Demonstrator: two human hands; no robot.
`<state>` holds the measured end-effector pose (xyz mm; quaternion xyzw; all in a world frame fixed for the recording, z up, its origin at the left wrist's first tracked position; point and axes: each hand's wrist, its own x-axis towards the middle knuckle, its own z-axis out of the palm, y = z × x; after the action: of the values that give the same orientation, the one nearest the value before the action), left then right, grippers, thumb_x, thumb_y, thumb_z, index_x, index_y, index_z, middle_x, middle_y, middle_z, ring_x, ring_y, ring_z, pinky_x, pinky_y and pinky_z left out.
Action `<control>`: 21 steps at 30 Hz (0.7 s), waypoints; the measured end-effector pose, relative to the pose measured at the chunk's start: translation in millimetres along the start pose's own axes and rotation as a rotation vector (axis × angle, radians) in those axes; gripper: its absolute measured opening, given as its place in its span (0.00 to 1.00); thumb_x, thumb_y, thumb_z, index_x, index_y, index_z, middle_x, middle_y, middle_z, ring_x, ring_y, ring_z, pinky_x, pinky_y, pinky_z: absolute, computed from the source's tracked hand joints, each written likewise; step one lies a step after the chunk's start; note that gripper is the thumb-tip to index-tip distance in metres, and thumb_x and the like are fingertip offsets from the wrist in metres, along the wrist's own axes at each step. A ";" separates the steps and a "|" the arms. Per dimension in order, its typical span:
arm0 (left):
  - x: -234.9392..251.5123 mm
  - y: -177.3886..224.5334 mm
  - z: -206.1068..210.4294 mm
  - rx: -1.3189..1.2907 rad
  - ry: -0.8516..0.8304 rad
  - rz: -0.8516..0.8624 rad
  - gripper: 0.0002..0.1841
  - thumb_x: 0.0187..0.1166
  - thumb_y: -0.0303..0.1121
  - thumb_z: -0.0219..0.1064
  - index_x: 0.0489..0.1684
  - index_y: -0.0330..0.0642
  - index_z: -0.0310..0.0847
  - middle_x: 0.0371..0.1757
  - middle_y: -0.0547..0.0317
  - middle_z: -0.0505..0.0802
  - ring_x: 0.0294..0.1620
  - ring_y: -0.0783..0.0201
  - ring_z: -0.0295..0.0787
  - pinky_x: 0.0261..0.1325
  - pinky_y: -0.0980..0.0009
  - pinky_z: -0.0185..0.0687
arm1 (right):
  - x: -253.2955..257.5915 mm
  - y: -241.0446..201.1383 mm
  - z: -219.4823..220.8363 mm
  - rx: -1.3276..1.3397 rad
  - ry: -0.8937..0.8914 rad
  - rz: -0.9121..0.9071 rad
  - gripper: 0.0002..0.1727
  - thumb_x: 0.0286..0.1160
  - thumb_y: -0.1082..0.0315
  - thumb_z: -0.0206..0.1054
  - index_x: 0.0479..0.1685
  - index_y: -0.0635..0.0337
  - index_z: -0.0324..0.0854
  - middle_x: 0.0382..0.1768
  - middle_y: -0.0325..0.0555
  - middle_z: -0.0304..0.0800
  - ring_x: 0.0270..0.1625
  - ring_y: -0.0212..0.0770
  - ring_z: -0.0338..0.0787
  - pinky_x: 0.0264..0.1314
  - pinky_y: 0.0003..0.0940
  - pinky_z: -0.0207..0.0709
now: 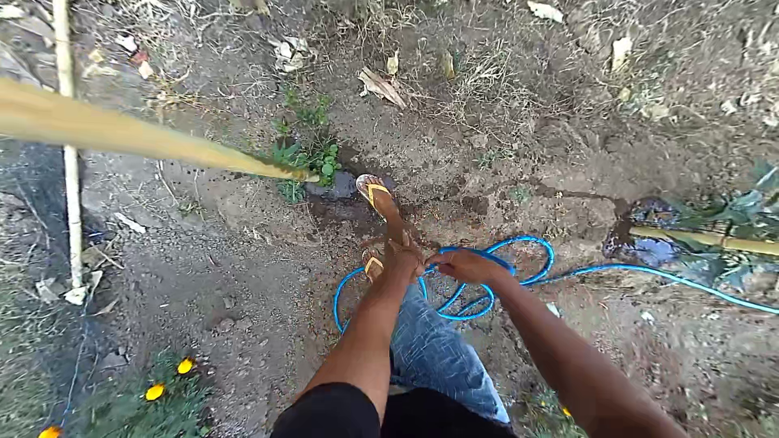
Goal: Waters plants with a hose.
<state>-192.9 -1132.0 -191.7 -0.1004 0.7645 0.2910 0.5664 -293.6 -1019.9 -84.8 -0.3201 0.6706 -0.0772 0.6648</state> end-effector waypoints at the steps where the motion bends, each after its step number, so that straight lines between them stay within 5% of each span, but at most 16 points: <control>1: -2.3 4.1 -3.9 0.025 -0.007 -0.047 0.37 0.76 0.53 0.71 0.85 0.44 0.71 0.97 0.42 0.45 0.91 0.23 0.44 0.82 0.22 0.46 | 1.3 -0.5 6.4 0.002 0.022 -0.010 0.21 0.92 0.65 0.53 0.77 0.51 0.81 0.66 0.62 0.88 0.71 0.63 0.85 0.78 0.65 0.70; 4: 21.4 4.3 -13.0 0.047 0.032 -0.108 0.33 0.80 0.42 0.67 0.84 0.39 0.69 0.96 0.38 0.51 0.92 0.27 0.46 0.78 0.21 0.56 | 7.8 -5.7 24.7 0.003 0.054 0.013 0.22 0.92 0.63 0.52 0.79 0.48 0.79 0.63 0.61 0.90 0.67 0.63 0.88 0.74 0.64 0.74; 6: 51.5 -5.8 -12.8 -0.136 0.104 -0.218 0.35 0.75 0.46 0.68 0.85 0.47 0.70 0.92 0.37 0.60 0.85 0.30 0.63 0.71 0.28 0.73 | 12.2 -8.1 29.4 0.009 0.076 0.043 0.23 0.93 0.63 0.51 0.82 0.48 0.76 0.61 0.62 0.90 0.64 0.63 0.89 0.73 0.63 0.75; 8: 64.1 -13.7 -21.5 -0.284 0.072 -0.290 0.42 0.72 0.50 0.71 0.91 0.54 0.61 0.90 0.28 0.59 0.77 0.27 0.72 0.68 0.31 0.76 | 14.7 -8.5 29.0 0.036 0.126 0.100 0.23 0.94 0.62 0.50 0.84 0.46 0.74 0.61 0.62 0.91 0.64 0.63 0.90 0.72 0.62 0.76; 11: 60.6 -33.9 -23.8 -0.637 0.084 -0.298 0.53 0.67 0.48 0.79 0.96 0.52 0.50 0.89 0.36 0.66 0.82 0.37 0.72 0.78 0.39 0.72 | 14.7 -11.1 23.6 0.035 0.109 0.099 0.23 0.94 0.61 0.50 0.84 0.47 0.74 0.63 0.62 0.90 0.66 0.63 0.89 0.74 0.63 0.75; 13: 53.5 -51.8 -14.9 -1.057 0.088 -0.273 0.47 0.70 0.46 0.79 0.90 0.40 0.59 0.80 0.35 0.78 0.79 0.43 0.76 0.80 0.45 0.72 | 12.0 -15.4 12.8 0.031 0.090 0.063 0.23 0.94 0.60 0.50 0.83 0.47 0.74 0.64 0.61 0.89 0.67 0.62 0.88 0.75 0.62 0.73; 16: 24.3 -65.7 -2.8 -1.482 -0.032 -0.256 0.35 0.84 0.56 0.63 0.81 0.37 0.70 0.70 0.37 0.85 0.70 0.47 0.83 0.72 0.47 0.77 | 14.8 -16.3 -3.6 0.007 0.083 0.059 0.23 0.95 0.60 0.49 0.82 0.48 0.75 0.63 0.62 0.90 0.67 0.62 0.88 0.75 0.62 0.73; 21: 29.1 -71.6 1.7 -1.490 -0.071 -0.283 0.42 0.83 0.70 0.50 0.78 0.41 0.75 0.72 0.40 0.86 0.72 0.48 0.83 0.73 0.45 0.78 | 35.4 -14.1 -21.3 -0.060 0.096 0.126 0.24 0.95 0.59 0.47 0.84 0.46 0.73 0.65 0.63 0.88 0.68 0.65 0.87 0.75 0.65 0.72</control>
<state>-166.7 -1183.9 -242.6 -0.5443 0.3270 0.6579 0.4050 -305.9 -1056.7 -105.0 -0.2931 0.7224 -0.0304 0.6255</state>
